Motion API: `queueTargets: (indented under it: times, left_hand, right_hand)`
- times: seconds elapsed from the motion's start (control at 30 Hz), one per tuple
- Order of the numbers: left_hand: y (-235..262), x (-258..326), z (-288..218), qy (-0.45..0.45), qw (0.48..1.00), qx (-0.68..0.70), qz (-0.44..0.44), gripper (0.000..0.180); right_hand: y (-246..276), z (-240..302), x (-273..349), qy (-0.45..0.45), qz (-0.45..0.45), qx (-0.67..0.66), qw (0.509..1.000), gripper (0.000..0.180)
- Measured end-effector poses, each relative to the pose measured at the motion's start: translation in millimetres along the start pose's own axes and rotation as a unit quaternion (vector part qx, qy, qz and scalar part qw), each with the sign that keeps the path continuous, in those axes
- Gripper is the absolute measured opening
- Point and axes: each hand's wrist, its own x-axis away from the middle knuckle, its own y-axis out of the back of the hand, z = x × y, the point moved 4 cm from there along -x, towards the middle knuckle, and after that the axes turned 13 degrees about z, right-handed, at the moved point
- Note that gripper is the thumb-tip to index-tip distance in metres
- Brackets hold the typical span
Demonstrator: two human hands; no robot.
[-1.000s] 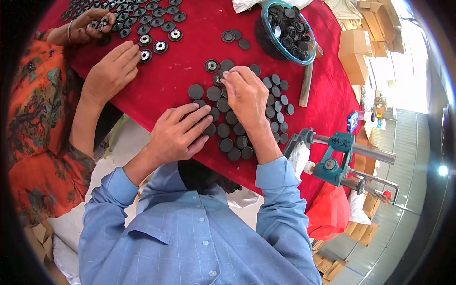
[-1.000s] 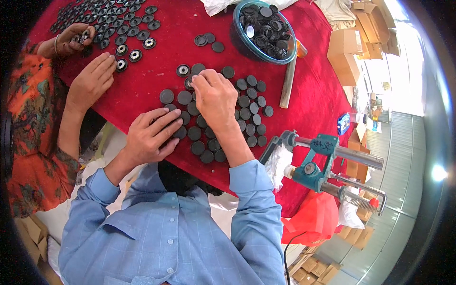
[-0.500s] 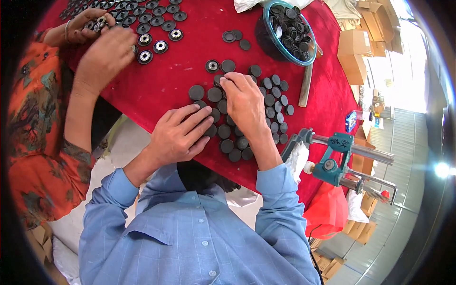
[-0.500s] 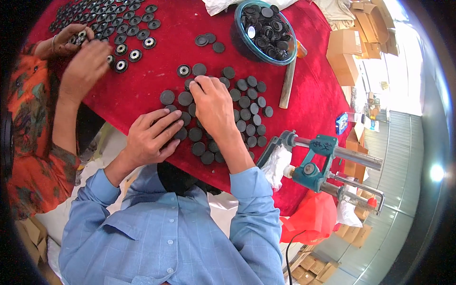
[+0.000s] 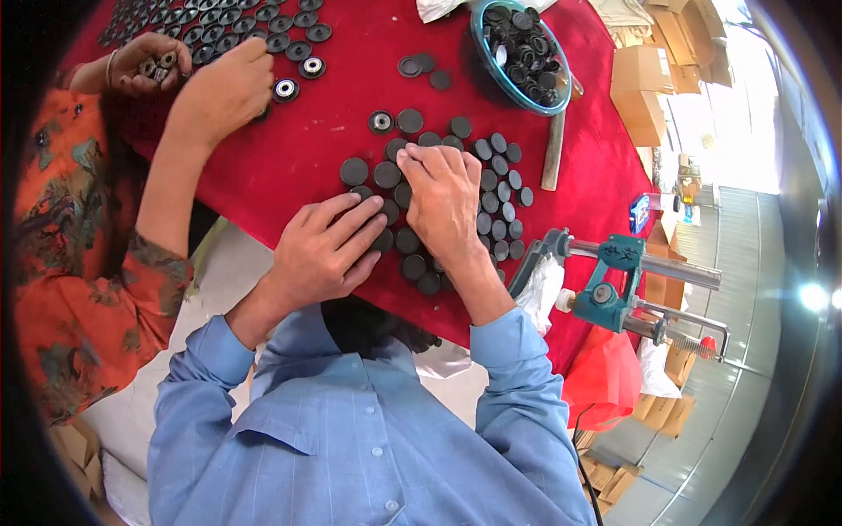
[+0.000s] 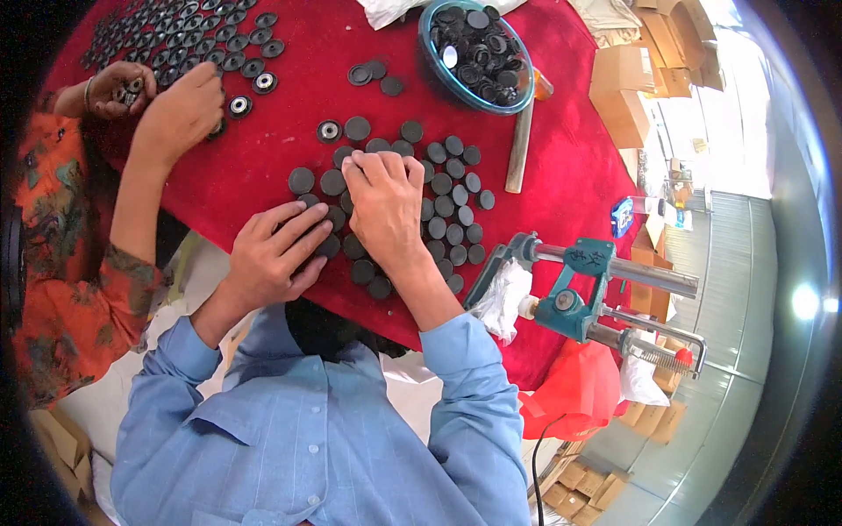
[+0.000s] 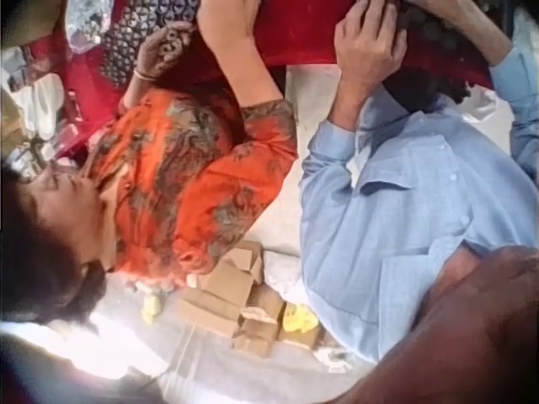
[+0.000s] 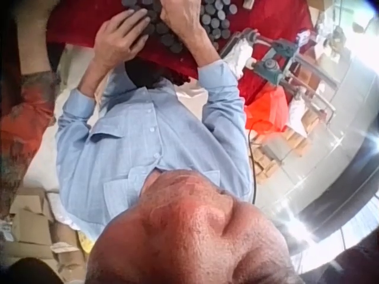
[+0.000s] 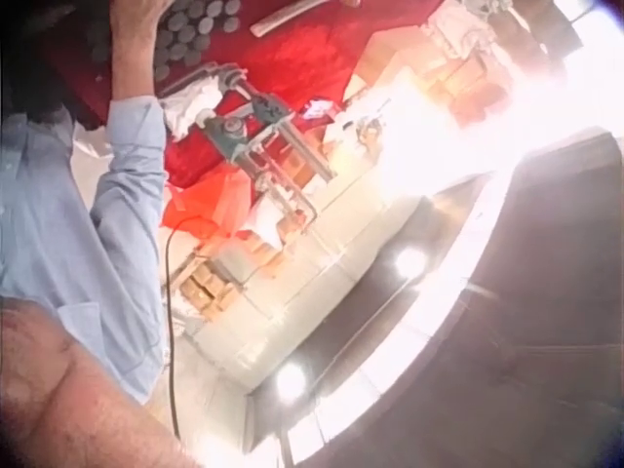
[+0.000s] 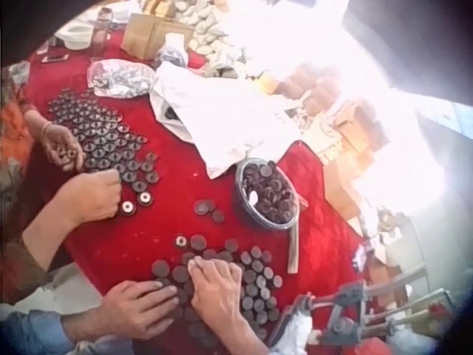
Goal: The person assembles small black components using a manual press.
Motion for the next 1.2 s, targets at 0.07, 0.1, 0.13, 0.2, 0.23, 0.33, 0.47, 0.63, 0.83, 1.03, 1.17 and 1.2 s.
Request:
queueTargets:
  times: [0.07, 0.1, 0.13, 0.2, 0.23, 0.33, 0.47, 0.63, 0.83, 1.03, 1.17, 1.2]
  left_hand:
    - [0, -1, 2, 0.003, 1.000, -0.004, -0.004, 0.041]
    - [-1, -1, 2, 0.000, 1.000, -0.001, 0.002, 0.045]
    - [-1, -1, 1, -0.002, 1.000, 0.003, 0.008, 0.050]
    - [-2, 0, 0, 0.001, 1.000, 0.001, 0.011, 0.050]
    - [-2, -1, 0, 0.003, 1.000, 0.000, 0.011, 0.050]
    - [-2, 1, 0, 0.003, 1.000, 0.004, 0.008, 0.049]
    - [-2, -2, -1, 0.003, 1.000, 0.005, 0.006, 0.049]
    - [-1, 1, 2, 0.004, 1.000, 0.001, 0.006, 0.049]
    - [0, -2, 2, -0.004, 1.000, 0.009, 0.002, 0.047]
    - [-1, 0, 2, -0.008, 1.000, 0.002, -0.003, 0.039]
    - [-1, 1, 2, -0.007, 1.000, -0.001, -0.005, 0.039]
    - [-1, 0, 1, -0.007, 1.000, 0.000, -0.005, 0.039]
  right_hand:
    - [3, -26, -11, -0.022, -0.020, -0.076, 0.997, 0.027]
    - [2, -44, -18, -0.044, -0.034, -0.159, 0.986, 0.023]
    - [13, -56, -30, -0.062, -0.082, -0.163, 0.981, 0.020]
    - [9, -82, -54, -0.106, -0.062, -0.123, 0.985, 0.023]
    - [1, -94, -64, -0.130, -0.044, -0.113, 0.984, 0.025]
    - [-18, -109, -85, -0.106, -0.021, -0.101, 0.989, 0.028]
    - [-27, -119, -79, -0.115, -0.001, -0.077, 0.990, 0.031]
    - [-3, -69, -73, -0.083, -0.007, -0.158, 0.984, 0.030]
    - [-9, -30, -64, 0.036, -0.014, -0.089, 0.995, 0.022]
    - [-20, -30, -55, 0.042, -0.020, -0.062, 0.997, 0.022]
    - [-14, -20, -44, 0.047, -0.022, -0.025, 0.998, 0.026]
    - [-12, -18, -41, 0.046, -0.021, -0.024, 0.998, 0.026]
